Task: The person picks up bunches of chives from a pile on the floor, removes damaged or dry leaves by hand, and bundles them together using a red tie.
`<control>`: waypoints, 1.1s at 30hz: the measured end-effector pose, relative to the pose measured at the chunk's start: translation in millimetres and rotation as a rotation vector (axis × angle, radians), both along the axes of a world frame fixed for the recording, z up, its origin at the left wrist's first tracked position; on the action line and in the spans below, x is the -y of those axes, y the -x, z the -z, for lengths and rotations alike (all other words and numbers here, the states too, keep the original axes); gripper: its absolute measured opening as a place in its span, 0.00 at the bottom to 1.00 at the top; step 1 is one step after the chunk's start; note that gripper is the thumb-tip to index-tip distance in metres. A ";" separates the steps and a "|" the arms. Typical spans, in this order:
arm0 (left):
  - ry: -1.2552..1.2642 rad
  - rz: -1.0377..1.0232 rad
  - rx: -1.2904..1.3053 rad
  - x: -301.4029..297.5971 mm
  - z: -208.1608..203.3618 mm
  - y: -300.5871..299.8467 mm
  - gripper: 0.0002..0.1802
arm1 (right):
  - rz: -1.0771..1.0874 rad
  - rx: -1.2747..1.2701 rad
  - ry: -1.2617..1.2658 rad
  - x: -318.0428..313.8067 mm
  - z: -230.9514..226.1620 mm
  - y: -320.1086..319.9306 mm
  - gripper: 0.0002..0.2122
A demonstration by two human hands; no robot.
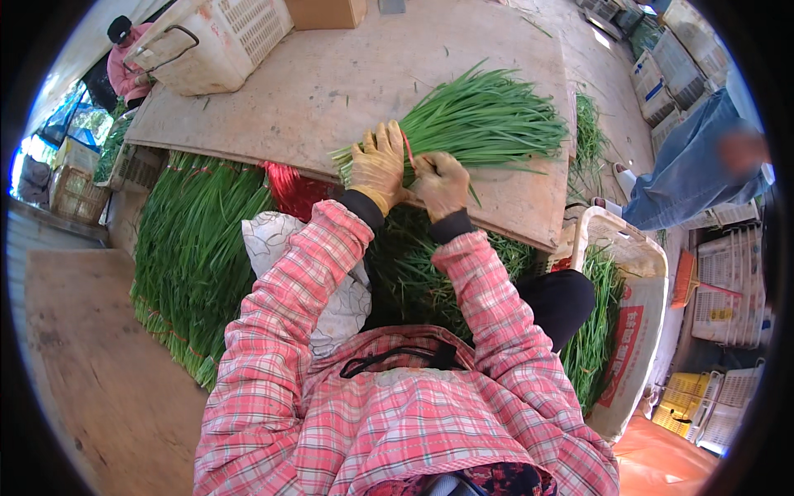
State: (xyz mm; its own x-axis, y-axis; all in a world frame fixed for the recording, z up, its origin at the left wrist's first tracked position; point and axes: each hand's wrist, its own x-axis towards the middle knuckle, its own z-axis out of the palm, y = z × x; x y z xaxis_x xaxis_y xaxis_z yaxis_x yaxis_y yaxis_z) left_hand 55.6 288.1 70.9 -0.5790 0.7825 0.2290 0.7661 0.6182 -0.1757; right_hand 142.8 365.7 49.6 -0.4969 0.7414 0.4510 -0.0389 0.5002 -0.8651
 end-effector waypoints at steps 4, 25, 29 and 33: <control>-0.076 -0.048 0.280 -4.3 7.3 29.9 0.50 | -0.132 -0.078 -0.175 3.4 -29.8 16.5 0.03; -0.080 -0.040 0.082 -20.6 9.9 38.9 0.54 | -0.164 0.157 -0.212 18.0 38.2 -20.6 0.04; 0.047 -0.043 0.243 -22.5 -11.6 28.5 0.57 | -0.326 -0.030 0.355 3.0 39.3 -20.9 0.04; -0.077 0.181 0.374 -6.7 -0.7 49.9 0.54 | -0.334 -0.154 0.500 -9.2 4.1 -22.8 0.04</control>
